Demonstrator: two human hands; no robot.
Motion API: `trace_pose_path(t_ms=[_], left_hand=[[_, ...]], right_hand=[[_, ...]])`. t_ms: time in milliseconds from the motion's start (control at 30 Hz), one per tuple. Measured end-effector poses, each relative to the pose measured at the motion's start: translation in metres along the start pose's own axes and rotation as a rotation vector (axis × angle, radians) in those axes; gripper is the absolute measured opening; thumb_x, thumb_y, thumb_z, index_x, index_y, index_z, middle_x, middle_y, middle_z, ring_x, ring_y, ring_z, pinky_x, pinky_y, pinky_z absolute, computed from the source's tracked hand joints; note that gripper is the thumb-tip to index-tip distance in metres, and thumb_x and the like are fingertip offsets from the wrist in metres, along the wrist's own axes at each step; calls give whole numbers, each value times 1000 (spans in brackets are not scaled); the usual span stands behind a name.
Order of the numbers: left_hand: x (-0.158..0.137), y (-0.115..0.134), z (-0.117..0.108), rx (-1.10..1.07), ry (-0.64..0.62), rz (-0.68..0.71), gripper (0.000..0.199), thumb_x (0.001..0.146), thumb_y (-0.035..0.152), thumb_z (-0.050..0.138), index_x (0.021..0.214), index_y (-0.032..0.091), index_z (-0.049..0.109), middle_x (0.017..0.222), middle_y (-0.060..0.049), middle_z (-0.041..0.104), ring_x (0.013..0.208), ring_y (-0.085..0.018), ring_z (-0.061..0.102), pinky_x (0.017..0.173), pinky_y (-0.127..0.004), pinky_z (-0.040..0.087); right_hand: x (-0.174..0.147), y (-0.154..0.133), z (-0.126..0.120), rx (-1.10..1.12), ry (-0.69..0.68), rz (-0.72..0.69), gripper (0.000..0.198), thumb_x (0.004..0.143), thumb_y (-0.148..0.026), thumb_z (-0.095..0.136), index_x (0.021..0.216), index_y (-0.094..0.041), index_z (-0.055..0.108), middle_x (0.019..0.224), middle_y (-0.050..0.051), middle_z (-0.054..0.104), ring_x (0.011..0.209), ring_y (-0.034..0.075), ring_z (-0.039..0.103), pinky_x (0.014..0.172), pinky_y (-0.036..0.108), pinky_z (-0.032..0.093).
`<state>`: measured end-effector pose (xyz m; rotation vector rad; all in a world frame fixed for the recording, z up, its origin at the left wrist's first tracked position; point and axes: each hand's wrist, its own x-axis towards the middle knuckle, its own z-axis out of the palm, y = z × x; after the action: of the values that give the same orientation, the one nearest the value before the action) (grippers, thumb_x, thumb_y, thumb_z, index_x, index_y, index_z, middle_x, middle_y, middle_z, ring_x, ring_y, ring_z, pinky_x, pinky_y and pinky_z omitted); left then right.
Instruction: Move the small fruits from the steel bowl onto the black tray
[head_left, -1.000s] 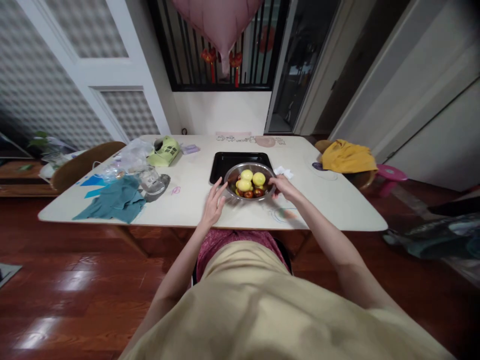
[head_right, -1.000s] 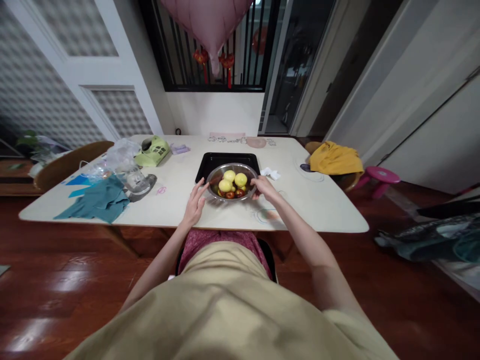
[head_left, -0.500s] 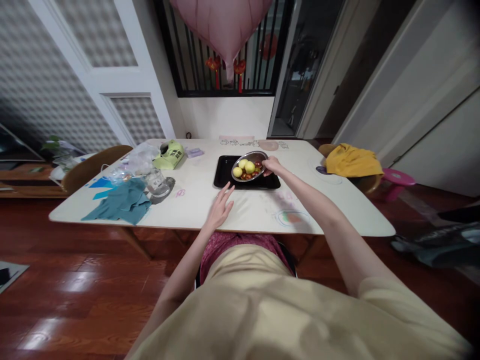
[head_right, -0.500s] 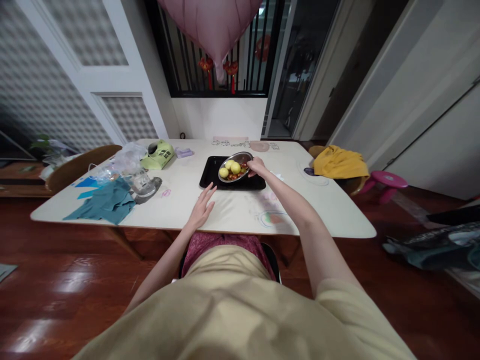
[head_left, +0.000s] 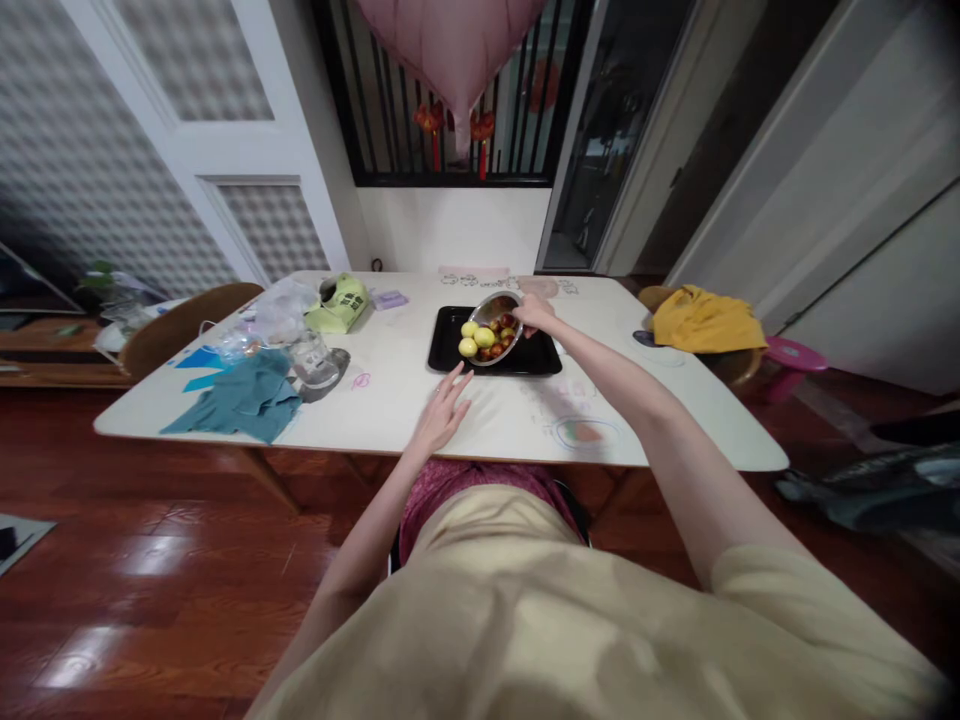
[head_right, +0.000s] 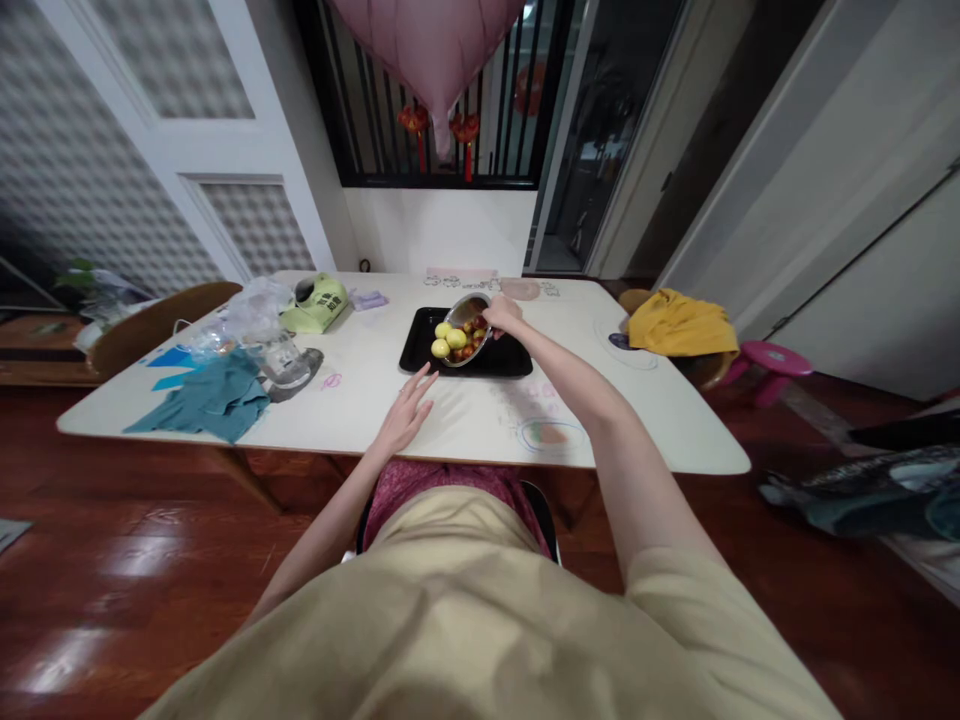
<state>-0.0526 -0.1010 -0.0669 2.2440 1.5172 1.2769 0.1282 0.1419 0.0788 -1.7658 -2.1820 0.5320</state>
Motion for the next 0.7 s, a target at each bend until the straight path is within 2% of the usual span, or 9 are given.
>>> trace_pose_path(t_ms=[167, 367, 500, 700], left_hand=[[0, 0, 0, 7, -30, -8, 57, 112, 50, 35, 165, 28, 37, 176, -10, 27, 161, -29, 32, 132, -51, 32], [0, 0, 0, 29, -34, 13, 58, 112, 50, 36, 165, 27, 37, 176, -11, 28, 161, -29, 32, 132, -52, 32], [0, 0, 1, 57, -42, 40, 57, 113, 47, 37, 165, 26, 37, 176, -12, 28, 161, -29, 32, 132, -52, 31], [0, -3, 2, 81, -51, 73, 57, 113, 48, 36, 165, 27, 37, 176, -12, 28, 161, -29, 33, 132, -52, 32]], right_hand=[[10, -9, -6, -128, -3, -58, 20, 92, -22, 63, 93, -10, 78, 64, 10, 72, 73, 26, 75, 87, 36, 60], [20, -13, -16, -227, 22, -115, 16, 89, -20, 67, 93, -10, 79, 61, 9, 71, 85, 28, 75, 92, 35, 57], [24, -13, -21, -349, 78, -136, 18, 88, -21, 69, 100, -13, 79, 62, 9, 72, 96, 30, 75, 94, 36, 55], [28, -5, -28, -421, 129, -208, 30, 91, -23, 69, 118, -13, 77, 91, 16, 79, 111, 33, 73, 96, 39, 56]])
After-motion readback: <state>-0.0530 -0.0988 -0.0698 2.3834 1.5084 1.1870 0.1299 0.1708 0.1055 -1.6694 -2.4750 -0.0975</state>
